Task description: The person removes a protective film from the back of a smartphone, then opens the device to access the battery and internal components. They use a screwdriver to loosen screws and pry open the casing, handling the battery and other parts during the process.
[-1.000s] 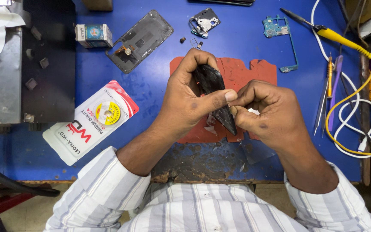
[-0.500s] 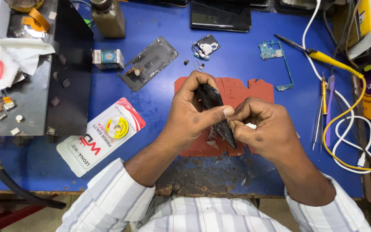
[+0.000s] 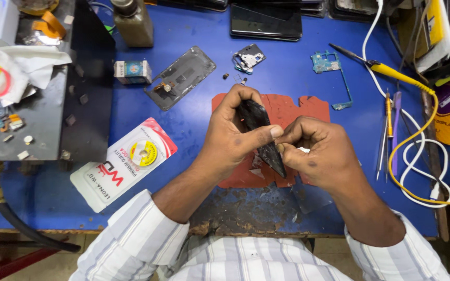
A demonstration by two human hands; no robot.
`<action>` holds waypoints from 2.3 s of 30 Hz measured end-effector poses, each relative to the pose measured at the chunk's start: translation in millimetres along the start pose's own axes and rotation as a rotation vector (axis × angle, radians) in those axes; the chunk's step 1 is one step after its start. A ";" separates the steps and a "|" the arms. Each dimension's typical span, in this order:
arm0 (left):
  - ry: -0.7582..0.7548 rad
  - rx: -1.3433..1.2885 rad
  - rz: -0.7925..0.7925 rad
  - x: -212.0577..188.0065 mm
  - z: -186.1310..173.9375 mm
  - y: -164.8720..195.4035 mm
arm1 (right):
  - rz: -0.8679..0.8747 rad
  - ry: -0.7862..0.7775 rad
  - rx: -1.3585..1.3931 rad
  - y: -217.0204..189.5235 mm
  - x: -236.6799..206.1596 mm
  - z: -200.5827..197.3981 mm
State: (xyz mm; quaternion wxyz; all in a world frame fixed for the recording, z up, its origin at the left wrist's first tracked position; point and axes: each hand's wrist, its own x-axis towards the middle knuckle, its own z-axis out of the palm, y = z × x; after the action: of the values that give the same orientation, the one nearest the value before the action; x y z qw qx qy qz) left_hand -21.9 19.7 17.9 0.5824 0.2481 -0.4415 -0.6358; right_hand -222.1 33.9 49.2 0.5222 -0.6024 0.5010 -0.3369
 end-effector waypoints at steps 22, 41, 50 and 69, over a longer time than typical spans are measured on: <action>-0.011 0.008 -0.008 -3.2 -2.1 2.3 | -0.002 0.014 0.001 2.3 -2.6 2.6; 0.226 -0.183 -0.016 7.9 -5.7 27.4 | -0.163 -0.039 -0.004 13.4 -33.3 14.5; 0.017 -0.273 -0.068 -11.5 0.7 61.4 | 0.019 0.007 0.434 24.6 -52.5 0.7; -0.070 -0.410 -0.156 -86.0 33.1 15.1 | -0.078 -0.047 0.616 23.0 -84.0 27.7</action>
State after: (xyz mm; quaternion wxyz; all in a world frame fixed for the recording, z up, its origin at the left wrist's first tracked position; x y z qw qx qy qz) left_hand -24.4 112.3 29.8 0.5541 0.1356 -0.3027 -0.7635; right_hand -224.9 123.3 30.6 0.6784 -0.4421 0.3394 -0.4787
